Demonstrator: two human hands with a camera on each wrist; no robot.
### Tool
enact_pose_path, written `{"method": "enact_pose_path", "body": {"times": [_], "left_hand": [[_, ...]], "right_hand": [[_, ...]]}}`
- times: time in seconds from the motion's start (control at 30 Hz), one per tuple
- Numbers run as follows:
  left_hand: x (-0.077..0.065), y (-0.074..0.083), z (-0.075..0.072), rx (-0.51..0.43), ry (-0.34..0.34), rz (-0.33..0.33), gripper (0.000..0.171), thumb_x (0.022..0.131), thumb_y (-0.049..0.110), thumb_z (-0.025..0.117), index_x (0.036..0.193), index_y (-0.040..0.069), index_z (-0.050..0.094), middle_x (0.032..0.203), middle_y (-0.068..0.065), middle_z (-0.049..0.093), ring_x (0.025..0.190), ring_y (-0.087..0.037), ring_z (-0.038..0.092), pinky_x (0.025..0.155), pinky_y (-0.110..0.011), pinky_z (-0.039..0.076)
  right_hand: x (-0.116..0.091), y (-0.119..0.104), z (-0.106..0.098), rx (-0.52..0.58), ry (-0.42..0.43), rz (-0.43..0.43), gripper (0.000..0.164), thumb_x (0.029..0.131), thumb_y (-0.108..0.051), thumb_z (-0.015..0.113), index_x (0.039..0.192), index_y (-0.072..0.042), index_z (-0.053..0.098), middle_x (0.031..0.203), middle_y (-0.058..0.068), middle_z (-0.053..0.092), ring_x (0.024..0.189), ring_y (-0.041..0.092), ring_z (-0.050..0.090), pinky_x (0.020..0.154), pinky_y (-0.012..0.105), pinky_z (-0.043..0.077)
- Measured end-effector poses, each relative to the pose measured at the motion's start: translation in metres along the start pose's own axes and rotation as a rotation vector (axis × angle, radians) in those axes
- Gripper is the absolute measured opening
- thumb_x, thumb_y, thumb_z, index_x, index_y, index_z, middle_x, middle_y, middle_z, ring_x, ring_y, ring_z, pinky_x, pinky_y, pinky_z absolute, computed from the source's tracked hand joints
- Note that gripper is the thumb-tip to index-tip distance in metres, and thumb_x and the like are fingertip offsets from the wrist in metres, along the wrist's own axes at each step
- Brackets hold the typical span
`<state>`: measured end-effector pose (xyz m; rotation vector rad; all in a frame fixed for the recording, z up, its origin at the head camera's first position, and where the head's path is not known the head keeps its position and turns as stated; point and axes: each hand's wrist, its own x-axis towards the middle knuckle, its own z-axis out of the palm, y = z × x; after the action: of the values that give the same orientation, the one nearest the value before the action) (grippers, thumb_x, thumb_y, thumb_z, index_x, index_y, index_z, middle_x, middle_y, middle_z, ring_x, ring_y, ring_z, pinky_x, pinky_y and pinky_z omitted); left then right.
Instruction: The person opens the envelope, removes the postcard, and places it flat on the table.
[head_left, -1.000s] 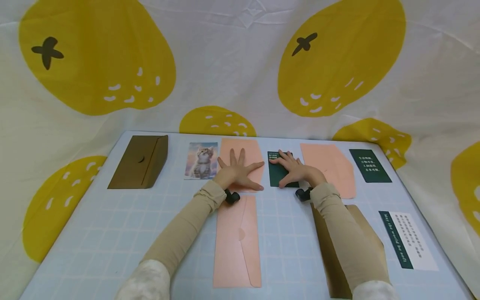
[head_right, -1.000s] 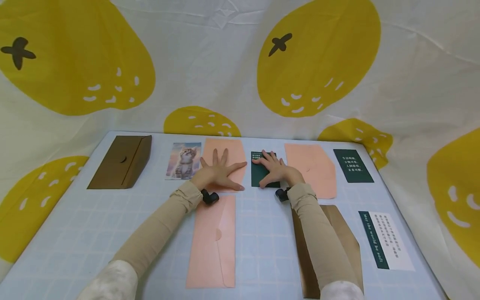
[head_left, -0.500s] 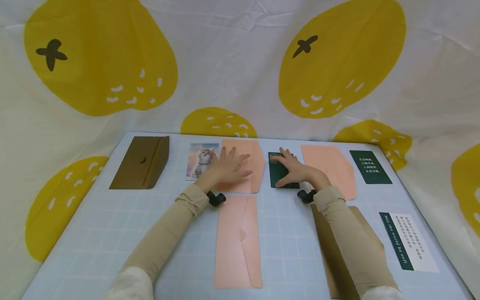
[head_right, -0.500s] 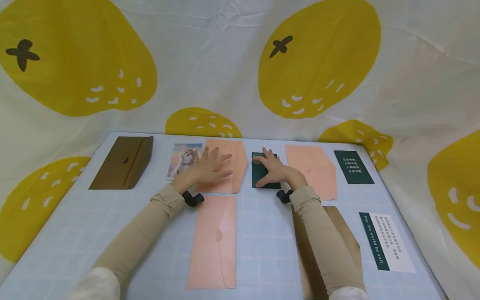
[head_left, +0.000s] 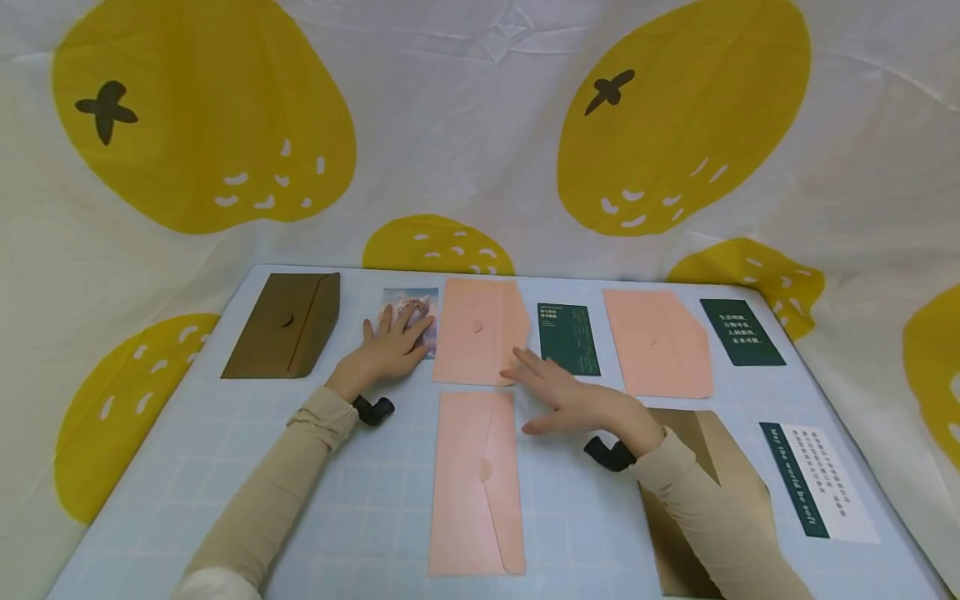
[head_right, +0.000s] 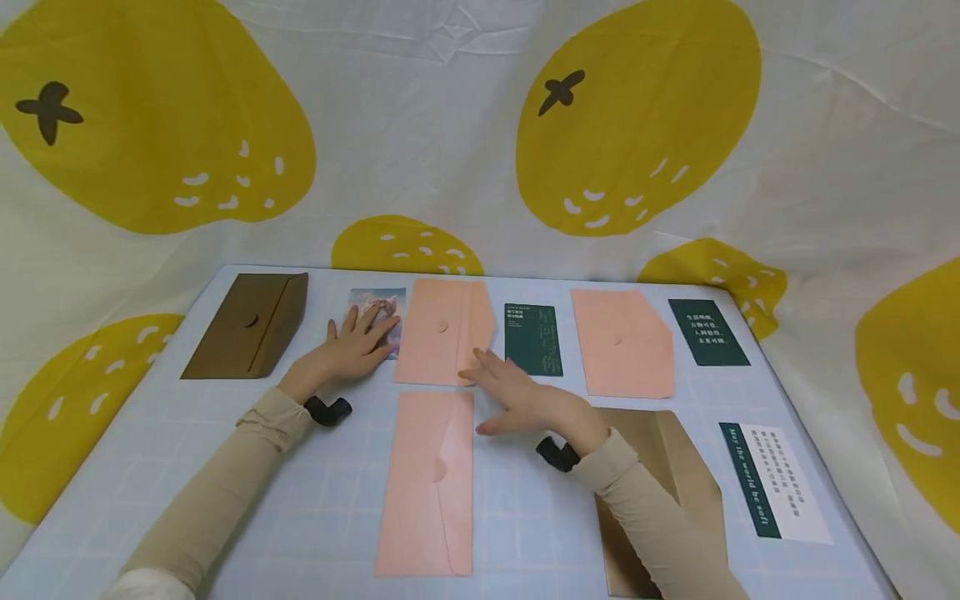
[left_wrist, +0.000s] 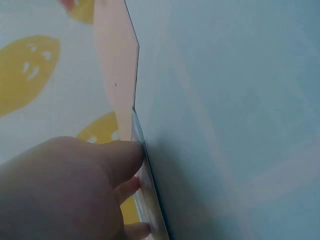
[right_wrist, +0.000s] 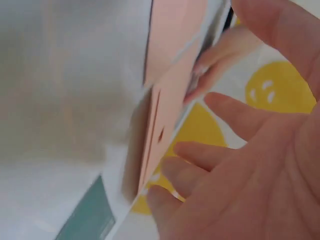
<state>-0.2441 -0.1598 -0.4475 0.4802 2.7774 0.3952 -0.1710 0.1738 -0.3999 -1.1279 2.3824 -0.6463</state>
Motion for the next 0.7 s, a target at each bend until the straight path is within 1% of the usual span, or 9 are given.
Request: {"method": "enact_pose_path", "body": {"times": [0.13,0.27,0.37,0.47,0.53,0.6,0.7], "left_hand": [[-0.008,-0.011,-0.002,-0.016,0.010,-0.027,0.061,0.107,0.035,0.035,0.160,0.013,0.016,0.164,-0.022,-0.004,0.145,-0.051,-0.014,0.105,-0.074,-0.010],[-0.013,-0.021,-0.002,-0.013,0.029,-0.036,0.060,0.107,0.034,0.034,0.160,0.011,0.015,0.164,-0.022,-0.004,0.145,-0.051,-0.014,0.106,-0.073,-0.010],[-0.014,-0.023,-0.003,-0.014,0.035,-0.034,0.061,0.107,0.035,0.034,0.159,0.010,0.015,0.163,-0.024,-0.004,0.144,-0.052,-0.014,0.105,-0.073,-0.010],[-0.012,-0.019,-0.004,-0.016,0.045,-0.029,0.060,0.106,0.031,0.035,0.158,0.006,0.018,0.161,-0.029,-0.001,0.143,-0.056,-0.012,0.105,-0.074,-0.008],[-0.008,-0.012,-0.003,-0.008,0.059,-0.034,0.060,0.105,0.032,0.036,0.157,0.005,0.021,0.160,-0.032,0.001,0.142,-0.058,-0.011,0.105,-0.076,-0.006],[-0.002,-0.004,-0.002,0.000,0.078,-0.044,0.064,0.104,0.038,0.038,0.157,0.005,0.023,0.160,-0.032,0.003,0.141,-0.059,-0.008,0.105,-0.076,-0.004],[0.008,0.010,0.000,0.004,0.108,-0.053,0.073,0.100,0.052,0.043,0.157,0.009,0.026,0.160,-0.031,0.006,0.142,-0.059,-0.006,0.104,-0.077,0.000]], "right_hand": [[-0.009,-0.020,0.021,0.009,-0.078,-0.015,0.082,0.093,-0.028,0.070,0.157,-0.004,0.024,0.162,0.027,-0.001,0.149,0.042,0.001,0.114,0.063,0.011],[-0.020,-0.035,0.037,0.029,-0.128,0.025,0.084,0.093,-0.031,0.070,0.158,-0.006,0.023,0.163,0.025,-0.002,0.149,0.043,0.001,0.114,0.062,0.011],[-0.027,-0.042,0.046,0.039,-0.146,0.065,0.084,0.093,-0.034,0.070,0.158,-0.009,0.023,0.163,0.024,-0.001,0.149,0.042,0.002,0.115,0.062,0.013],[-0.030,-0.045,0.052,0.023,-0.140,0.078,0.083,0.093,-0.036,0.070,0.157,-0.009,0.024,0.163,0.025,0.000,0.149,0.043,0.004,0.114,0.062,0.015],[-0.031,-0.047,0.054,0.005,-0.135,0.072,0.082,0.093,-0.036,0.070,0.157,-0.008,0.026,0.163,0.026,0.001,0.149,0.043,0.005,0.113,0.063,0.016],[-0.031,-0.048,0.054,-0.001,-0.133,0.072,0.081,0.093,-0.035,0.070,0.156,-0.008,0.027,0.163,0.026,0.001,0.149,0.044,0.004,0.113,0.062,0.016],[-0.031,-0.050,0.055,-0.004,-0.135,0.074,0.080,0.093,-0.035,0.069,0.156,-0.007,0.029,0.162,0.026,0.001,0.149,0.044,0.004,0.113,0.062,0.016]]}}
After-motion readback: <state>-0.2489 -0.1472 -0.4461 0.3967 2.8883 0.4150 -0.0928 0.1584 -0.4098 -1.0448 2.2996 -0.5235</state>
